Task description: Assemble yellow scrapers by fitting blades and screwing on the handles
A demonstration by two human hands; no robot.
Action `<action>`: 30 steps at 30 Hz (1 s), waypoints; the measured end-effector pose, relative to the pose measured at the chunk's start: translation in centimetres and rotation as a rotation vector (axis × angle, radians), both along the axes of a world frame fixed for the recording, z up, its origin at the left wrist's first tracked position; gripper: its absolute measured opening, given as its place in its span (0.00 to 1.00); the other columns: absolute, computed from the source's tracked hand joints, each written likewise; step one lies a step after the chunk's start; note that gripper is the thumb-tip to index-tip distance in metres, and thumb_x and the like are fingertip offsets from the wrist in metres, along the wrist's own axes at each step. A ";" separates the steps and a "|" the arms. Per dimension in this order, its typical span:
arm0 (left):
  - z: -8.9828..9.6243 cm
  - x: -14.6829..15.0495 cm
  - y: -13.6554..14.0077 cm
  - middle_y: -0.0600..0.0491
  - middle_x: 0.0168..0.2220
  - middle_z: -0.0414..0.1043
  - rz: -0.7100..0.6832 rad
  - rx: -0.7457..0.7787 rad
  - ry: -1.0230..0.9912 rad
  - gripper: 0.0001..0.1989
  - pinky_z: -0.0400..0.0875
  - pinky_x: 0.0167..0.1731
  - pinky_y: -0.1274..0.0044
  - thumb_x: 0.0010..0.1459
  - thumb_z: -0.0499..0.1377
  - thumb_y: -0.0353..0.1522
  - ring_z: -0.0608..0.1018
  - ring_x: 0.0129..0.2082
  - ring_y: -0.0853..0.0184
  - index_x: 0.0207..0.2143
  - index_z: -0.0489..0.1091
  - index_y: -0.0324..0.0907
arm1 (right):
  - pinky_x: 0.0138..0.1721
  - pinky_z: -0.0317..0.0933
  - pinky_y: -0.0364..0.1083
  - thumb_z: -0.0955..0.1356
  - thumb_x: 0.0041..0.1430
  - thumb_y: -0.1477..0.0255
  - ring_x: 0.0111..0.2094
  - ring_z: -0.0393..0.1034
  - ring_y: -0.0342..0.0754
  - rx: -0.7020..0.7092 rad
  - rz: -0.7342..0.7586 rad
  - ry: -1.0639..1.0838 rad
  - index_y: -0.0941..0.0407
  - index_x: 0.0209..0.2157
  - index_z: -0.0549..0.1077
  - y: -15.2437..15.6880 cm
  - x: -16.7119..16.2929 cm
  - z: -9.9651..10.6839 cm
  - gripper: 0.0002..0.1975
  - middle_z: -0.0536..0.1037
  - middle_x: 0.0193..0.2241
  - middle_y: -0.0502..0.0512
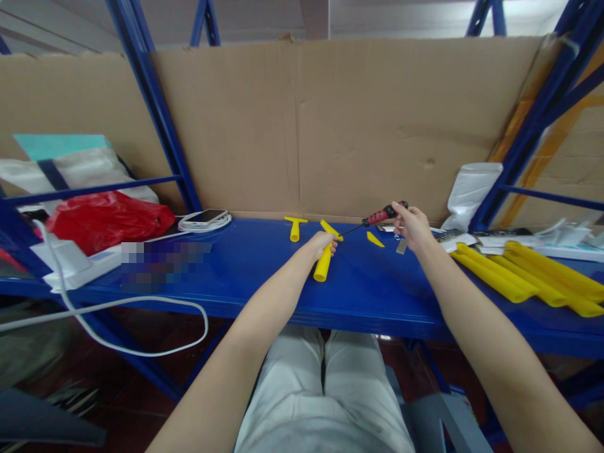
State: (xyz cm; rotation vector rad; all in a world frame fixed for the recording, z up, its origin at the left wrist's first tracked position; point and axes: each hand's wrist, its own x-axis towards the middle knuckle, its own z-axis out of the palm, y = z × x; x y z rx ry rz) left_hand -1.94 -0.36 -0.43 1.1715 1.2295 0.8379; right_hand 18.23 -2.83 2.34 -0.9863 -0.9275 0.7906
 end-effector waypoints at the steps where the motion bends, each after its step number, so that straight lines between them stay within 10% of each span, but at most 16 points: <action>1: 0.0 0.0 0.0 0.61 0.14 0.56 0.000 0.003 0.001 0.05 0.54 0.14 0.82 0.58 0.49 0.24 0.59 0.11 0.77 0.34 0.63 0.36 | 0.10 0.48 0.35 0.75 0.38 0.62 0.12 0.53 0.35 -0.007 0.007 -0.003 0.54 0.23 0.56 0.0 0.0 0.0 0.24 0.60 0.13 0.40; 19: -0.2 0.0 0.2 0.61 0.14 0.55 0.017 -0.003 -0.006 0.05 0.53 0.15 0.82 0.58 0.49 0.24 0.58 0.11 0.77 0.30 0.62 0.38 | 0.12 0.49 0.36 0.70 0.50 0.67 0.12 0.56 0.36 0.011 0.161 -0.022 0.56 0.24 0.61 -0.4 -0.3 0.3 0.13 0.66 0.13 0.45; 30: 0.1 0.1 -0.2 0.61 0.14 0.56 0.002 -0.001 0.009 0.05 0.54 0.15 0.82 0.59 0.49 0.24 0.58 0.11 0.77 0.31 0.62 0.37 | 0.10 0.50 0.37 0.74 0.40 0.60 0.12 0.54 0.36 -0.025 -0.021 -0.033 0.54 0.23 0.57 0.0 0.0 -0.1 0.22 0.59 0.12 0.41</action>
